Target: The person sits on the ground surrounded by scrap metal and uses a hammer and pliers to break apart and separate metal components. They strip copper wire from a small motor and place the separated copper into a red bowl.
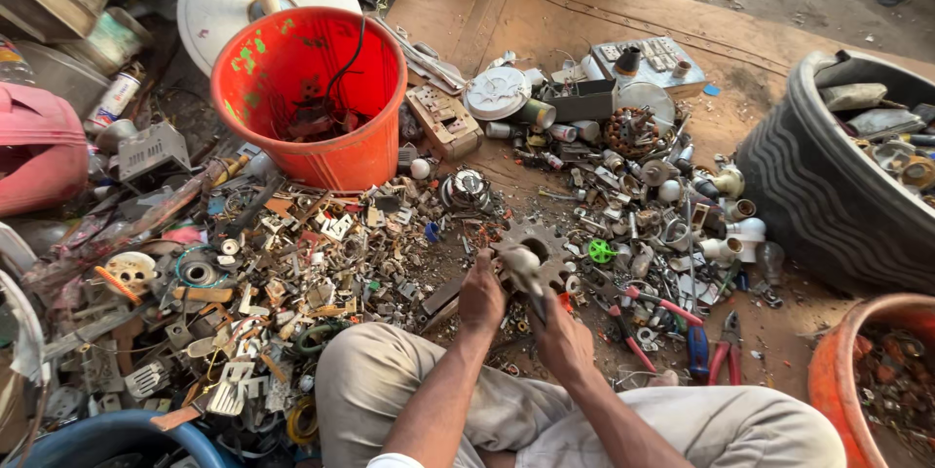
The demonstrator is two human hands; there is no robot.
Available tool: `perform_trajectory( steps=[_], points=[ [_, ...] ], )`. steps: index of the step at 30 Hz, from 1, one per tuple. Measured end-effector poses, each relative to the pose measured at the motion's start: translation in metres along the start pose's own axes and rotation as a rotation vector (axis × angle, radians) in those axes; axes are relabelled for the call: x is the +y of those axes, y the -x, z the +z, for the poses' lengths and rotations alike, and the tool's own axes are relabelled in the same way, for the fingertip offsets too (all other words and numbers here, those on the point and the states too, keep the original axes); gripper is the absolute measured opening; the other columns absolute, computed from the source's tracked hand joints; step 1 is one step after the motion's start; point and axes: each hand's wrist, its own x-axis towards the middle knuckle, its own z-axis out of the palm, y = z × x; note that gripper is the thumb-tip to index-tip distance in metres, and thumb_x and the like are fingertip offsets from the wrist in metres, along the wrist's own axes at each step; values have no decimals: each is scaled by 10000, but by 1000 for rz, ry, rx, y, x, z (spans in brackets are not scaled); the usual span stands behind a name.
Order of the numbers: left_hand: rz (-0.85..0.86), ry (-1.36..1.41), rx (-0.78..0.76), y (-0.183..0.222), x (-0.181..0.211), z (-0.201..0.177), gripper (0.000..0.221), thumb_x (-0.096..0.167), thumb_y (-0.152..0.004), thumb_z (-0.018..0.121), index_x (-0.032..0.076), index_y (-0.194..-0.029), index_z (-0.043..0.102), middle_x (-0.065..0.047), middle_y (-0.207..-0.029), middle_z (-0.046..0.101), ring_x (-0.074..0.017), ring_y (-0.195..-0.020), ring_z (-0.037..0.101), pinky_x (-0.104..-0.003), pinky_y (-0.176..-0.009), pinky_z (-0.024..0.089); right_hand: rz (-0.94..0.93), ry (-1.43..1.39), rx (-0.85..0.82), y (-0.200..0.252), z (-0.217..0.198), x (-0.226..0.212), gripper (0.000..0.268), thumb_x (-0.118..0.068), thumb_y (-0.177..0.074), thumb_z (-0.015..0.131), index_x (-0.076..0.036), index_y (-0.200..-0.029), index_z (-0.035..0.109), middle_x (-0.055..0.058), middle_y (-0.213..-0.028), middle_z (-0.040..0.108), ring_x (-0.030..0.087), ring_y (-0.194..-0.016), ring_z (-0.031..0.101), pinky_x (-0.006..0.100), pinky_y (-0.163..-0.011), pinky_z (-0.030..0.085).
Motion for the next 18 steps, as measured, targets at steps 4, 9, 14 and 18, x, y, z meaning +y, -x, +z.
perform_trajectory(
  steps=[4,9,14,18],
  points=[
    [125,-71,66,-4,-11,8,248,-11,-1035,416,12,-1267,503,-196,-908,693,-338,-844,730,-399,-651,662,-106,-54,66,-9,-5,-2,463,-424,-978,584,-174,-1360,504,170,-973,752,399,-789,731,513,-669,574],
    [279,-59,165,-7,-27,20,219,-6,-1067,404,1,-1269,487,-202,-918,704,-333,-860,745,-402,-719,663,-149,-71,195,5,-13,-10,542,-401,-947,603,-128,-1398,475,215,-960,734,413,-766,725,509,-639,569],
    [191,-42,76,-7,-24,18,258,45,-1036,451,11,-1290,481,-226,-963,705,-359,-874,735,-414,-651,659,96,69,-161,-14,-17,-15,450,-425,-1028,530,-179,-1404,501,169,-915,753,366,-752,746,492,-682,567],
    [264,-182,193,0,-16,11,355,0,-888,545,19,-1241,507,-226,-920,715,-401,-819,728,-477,-648,631,-88,-31,166,-7,-22,-13,501,-425,-969,586,-149,-1379,505,199,-916,741,411,-757,725,500,-645,569]
  ],
)
